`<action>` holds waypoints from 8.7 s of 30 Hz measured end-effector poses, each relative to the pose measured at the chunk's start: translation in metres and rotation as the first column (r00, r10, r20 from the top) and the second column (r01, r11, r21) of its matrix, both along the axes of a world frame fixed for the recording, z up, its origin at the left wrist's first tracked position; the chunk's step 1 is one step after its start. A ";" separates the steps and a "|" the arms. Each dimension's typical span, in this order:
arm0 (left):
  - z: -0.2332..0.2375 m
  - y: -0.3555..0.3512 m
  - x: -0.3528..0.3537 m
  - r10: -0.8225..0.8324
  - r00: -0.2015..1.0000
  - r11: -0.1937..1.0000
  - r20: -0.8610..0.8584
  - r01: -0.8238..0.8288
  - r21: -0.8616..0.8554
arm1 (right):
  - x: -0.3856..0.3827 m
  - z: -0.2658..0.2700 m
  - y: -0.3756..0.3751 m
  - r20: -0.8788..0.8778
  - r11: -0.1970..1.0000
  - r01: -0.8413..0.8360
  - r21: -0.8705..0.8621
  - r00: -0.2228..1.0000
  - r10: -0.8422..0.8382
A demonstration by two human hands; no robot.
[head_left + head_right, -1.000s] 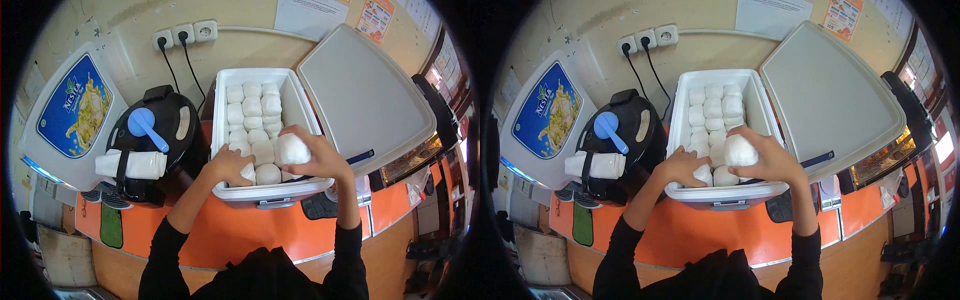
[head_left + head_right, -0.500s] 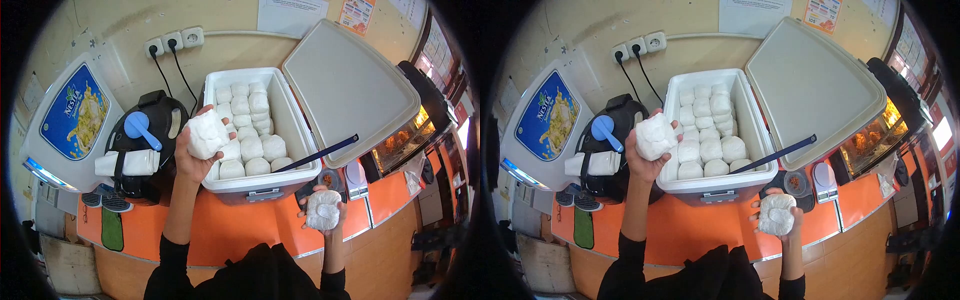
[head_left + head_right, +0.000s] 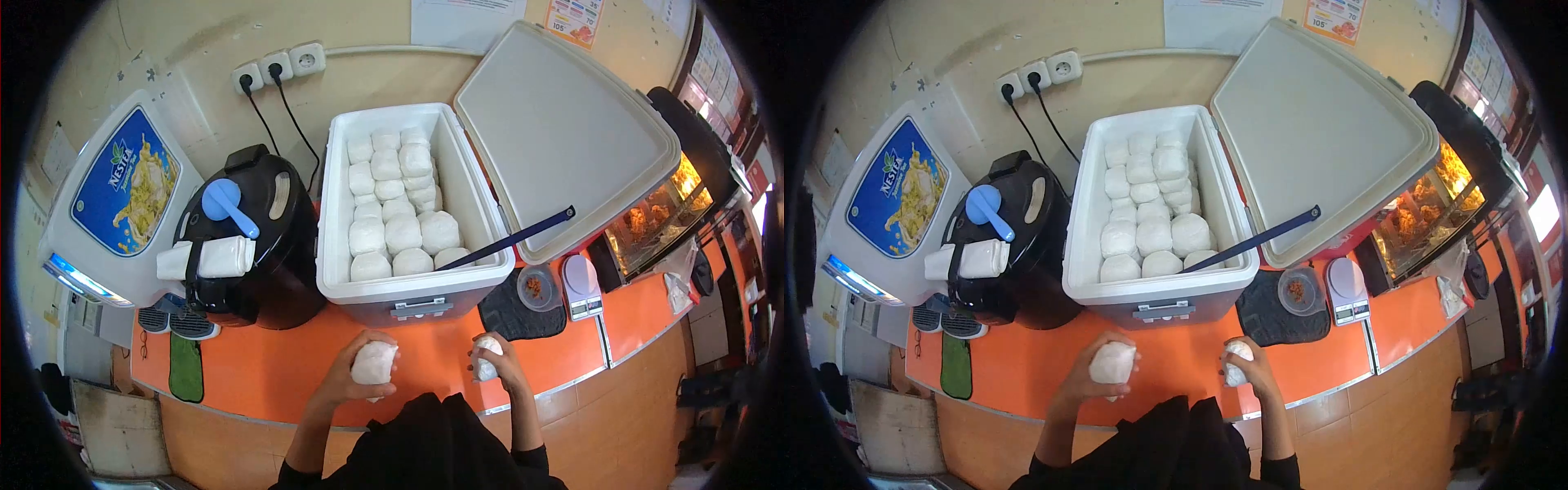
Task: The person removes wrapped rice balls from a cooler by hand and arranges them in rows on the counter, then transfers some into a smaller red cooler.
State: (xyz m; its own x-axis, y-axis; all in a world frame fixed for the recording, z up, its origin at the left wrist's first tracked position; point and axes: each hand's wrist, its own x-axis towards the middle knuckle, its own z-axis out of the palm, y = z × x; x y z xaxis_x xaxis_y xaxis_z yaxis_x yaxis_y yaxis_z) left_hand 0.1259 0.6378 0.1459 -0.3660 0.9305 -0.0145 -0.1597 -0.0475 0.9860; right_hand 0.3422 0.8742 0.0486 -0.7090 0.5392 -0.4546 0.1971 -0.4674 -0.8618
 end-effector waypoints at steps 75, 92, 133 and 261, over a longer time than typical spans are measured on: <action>0.113 0.024 -0.072 0.203 0.825 0.969 -0.528 -0.248 -0.016 | -0.040 0.079 0.046 0.374 0.451 -0.680 0.578 0.712 0.594; -0.223 0.045 0.018 0.166 0.637 0.784 -0.753 -0.549 -0.291 | -0.074 -0.139 -0.005 0.707 0.039 -0.710 0.703 0.703 0.076; 0.081 0.091 -0.074 0.451 0.322 0.886 -0.833 -0.273 0.374 | -0.210 0.166 0.034 0.591 -0.188 -0.561 0.806 0.755 0.282; -0.121 -0.030 -0.043 0.586 0.540 0.749 -0.604 -0.646 0.149 | -0.104 -0.026 -0.091 0.648 0.170 -0.907 0.386 0.398 0.650</action>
State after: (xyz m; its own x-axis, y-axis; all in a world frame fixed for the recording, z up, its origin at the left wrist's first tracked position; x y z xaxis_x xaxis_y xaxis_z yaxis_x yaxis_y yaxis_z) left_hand 0.0825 0.6079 0.0248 -0.8064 0.4779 0.3483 0.4765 0.1764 0.8613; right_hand 0.2386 0.7828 0.0227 -0.8348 -0.0319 -0.5497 0.3812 0.6869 -0.6188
